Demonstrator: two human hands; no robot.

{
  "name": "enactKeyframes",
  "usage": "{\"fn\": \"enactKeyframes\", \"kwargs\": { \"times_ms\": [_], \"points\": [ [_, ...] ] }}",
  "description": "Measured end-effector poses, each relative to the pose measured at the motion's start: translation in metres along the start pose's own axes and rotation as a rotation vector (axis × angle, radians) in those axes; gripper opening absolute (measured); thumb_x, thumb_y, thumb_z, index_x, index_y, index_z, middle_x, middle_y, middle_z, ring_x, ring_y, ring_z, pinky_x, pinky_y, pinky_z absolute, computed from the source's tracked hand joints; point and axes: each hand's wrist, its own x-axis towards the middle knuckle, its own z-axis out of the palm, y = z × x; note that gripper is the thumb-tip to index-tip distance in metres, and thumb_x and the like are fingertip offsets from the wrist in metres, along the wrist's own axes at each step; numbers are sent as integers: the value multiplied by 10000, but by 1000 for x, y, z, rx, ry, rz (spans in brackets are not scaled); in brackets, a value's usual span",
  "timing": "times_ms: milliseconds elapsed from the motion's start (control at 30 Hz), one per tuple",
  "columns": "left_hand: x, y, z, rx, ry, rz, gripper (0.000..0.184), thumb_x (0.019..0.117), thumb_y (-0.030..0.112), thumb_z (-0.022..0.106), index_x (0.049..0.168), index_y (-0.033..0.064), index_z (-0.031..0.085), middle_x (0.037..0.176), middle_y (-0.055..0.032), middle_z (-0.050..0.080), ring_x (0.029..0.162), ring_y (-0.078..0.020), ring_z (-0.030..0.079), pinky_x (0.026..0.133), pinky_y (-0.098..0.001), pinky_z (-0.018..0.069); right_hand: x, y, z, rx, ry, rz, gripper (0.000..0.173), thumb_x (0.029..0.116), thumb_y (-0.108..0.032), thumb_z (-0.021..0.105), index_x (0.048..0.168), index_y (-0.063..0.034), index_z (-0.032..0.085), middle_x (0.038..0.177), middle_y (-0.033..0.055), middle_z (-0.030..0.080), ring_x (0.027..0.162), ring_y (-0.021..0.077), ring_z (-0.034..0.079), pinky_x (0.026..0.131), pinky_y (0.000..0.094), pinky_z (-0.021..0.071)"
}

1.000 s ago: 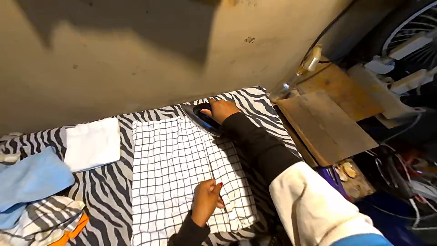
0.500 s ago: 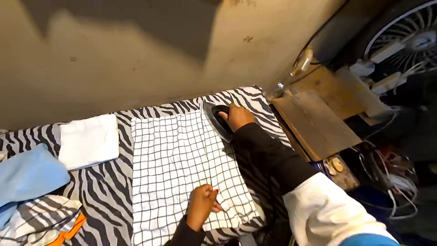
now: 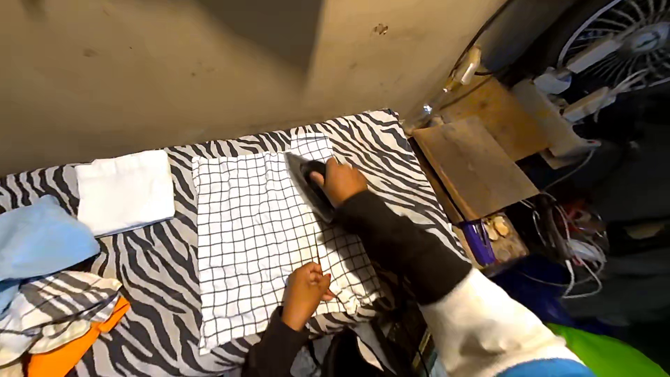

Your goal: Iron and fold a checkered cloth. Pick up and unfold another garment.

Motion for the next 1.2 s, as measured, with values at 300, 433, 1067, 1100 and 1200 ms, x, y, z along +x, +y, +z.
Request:
{"fn": "enactKeyframes", "kwargs": {
  "times_ms": [300,433,1067,1100,1200],
  "points": [
    [-21,-13,16,-53,5,17,218,972,28,648,1155,-55,561,879,-96,693,701,-152,724,690,-332,641,-79,22,27,-93,-81,-13,555,1072,-491,501,1298,12,563,1045,261,702,1025,460,697,846,618,550],
    [-30,-18,26,-31,-44,-1,283,986,41,630,1244,-54,565,863,-90,735,686,-146,746,683,-303,647,-93,30,32,-119,-89,6,546,1061,-503,519,1274,-4,580,1020,251,708,1001,458,702,824,614,555],
    [-55,-41,27,129,-78,-66,176,1033,128,600,996,-35,655,719,-51,728,600,-115,719,632,-280,621,-178,41,46,-188,-251,44,576,1087,-505,444,1371,-9,514,1113,249,701,1079,435,698,885,578,549],
    [-57,-41,27,136,-78,-67,189,1036,137,598,994,-36,661,713,-50,726,598,-114,718,630,-279,621,-182,40,48,-187,-242,54,576,1087,-504,444,1371,-8,516,1112,248,703,1080,432,699,884,577,550],
    [-71,-39,21,147,-86,-42,191,1033,145,607,979,-22,682,711,-39,728,602,-102,718,635,-269,621,-193,38,56,-189,-211,85,584,1090,-510,429,1395,-18,508,1108,239,709,1081,424,702,882,559,555]
  ]
}}
